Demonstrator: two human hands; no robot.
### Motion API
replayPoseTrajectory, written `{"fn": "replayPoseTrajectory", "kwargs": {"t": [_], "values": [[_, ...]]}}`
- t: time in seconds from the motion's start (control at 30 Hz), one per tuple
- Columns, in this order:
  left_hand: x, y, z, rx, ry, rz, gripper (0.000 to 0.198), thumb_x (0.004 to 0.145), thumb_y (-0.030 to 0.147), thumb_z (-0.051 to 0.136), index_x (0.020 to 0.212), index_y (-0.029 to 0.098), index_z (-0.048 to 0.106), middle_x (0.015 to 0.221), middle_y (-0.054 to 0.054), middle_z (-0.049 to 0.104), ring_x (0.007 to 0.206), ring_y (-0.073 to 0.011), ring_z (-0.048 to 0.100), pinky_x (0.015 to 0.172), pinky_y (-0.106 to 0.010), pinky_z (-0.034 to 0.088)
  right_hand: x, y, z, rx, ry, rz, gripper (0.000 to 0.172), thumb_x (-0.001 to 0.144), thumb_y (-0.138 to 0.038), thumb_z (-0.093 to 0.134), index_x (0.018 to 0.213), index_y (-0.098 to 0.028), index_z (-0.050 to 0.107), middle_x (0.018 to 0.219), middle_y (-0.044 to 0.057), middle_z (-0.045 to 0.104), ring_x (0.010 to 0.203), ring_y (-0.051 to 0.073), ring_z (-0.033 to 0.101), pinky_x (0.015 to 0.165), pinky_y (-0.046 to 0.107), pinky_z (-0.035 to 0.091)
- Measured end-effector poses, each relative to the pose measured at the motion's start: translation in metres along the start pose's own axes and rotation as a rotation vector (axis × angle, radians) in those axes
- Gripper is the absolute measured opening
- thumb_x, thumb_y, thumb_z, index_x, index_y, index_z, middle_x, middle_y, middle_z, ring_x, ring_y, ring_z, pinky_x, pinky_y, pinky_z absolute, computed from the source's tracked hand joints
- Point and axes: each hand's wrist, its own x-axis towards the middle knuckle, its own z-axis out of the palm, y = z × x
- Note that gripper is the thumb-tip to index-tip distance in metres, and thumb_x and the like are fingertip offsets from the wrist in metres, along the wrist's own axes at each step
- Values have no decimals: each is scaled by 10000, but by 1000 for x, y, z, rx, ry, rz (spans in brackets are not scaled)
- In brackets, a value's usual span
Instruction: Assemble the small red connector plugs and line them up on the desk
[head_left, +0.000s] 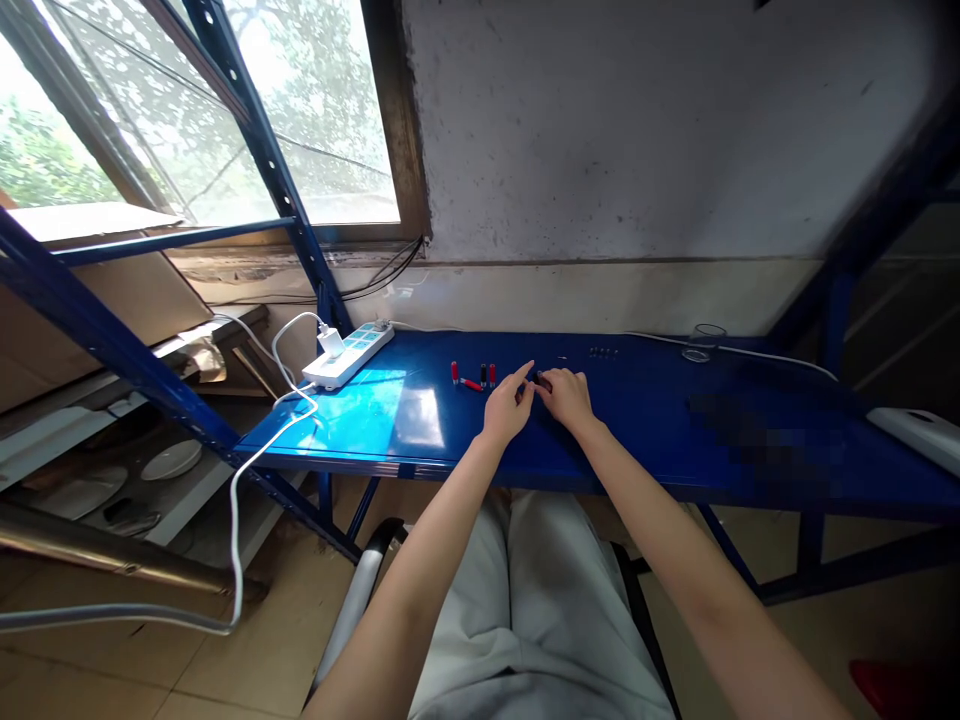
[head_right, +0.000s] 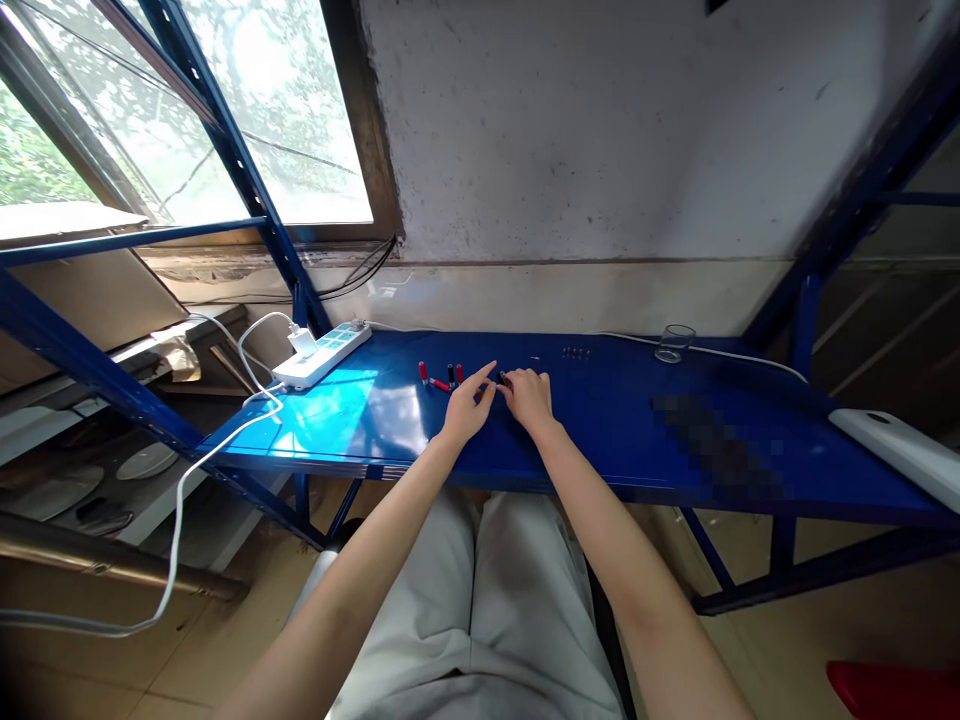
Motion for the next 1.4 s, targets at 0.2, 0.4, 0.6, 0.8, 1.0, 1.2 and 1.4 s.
{"fn": "replayPoseTrajectory", "kwargs": {"t": [0.2,0.4,0.6,0.8,1.0,1.2,1.4], "values": [[-2,0,1,137,-45,39,315,851,233,468,1149,225,569,982,-47,622,781,-141,583,684,-239,470,-16,0,-2,-62,76,-101,249,900,-271,399,876,-156,618,843,99,625,821,207,505,685,319,255],[-2,0,0,151,22,-29,237,825,185,499,1045,209,582,958,-47,639,815,-155,597,693,-246,462,-16,0,-3,-4,101,-167,293,908,-302,388,937,-172,649,841,93,626,817,204,512,683,315,277],[0,-5,1,66,108,-151,129,813,217,534,926,202,593,851,-35,654,747,-142,604,655,-238,453,-15,4,1,210,164,-142,348,892,-402,399,970,-189,663,854,83,641,795,194,563,638,286,375],[3,-12,1,-62,186,-191,105,809,261,550,870,182,582,795,-28,646,669,-121,598,627,-230,456,-17,9,2,326,249,-8,415,884,-466,375,1031,-189,647,937,85,661,781,180,595,649,271,432],[2,-10,1,-187,151,-141,133,825,285,529,896,182,575,828,-35,656,756,-140,638,639,-233,481,-19,11,-1,254,137,100,376,886,-409,375,1057,-215,648,900,66,656,779,173,583,626,260,418],[2,-8,1,-248,130,-141,133,818,283,532,880,175,579,813,-37,657,712,-132,642,584,-214,491,-18,11,0,259,129,136,366,873,-391,387,1041,-211,658,875,68,655,776,178,577,622,265,412],[2,-6,-1,-270,129,-143,140,819,283,528,883,168,575,808,-38,654,684,-125,635,582,-217,500,-18,13,2,226,129,172,356,866,-376,393,1039,-209,656,883,68,659,775,179,578,606,261,399]]}}
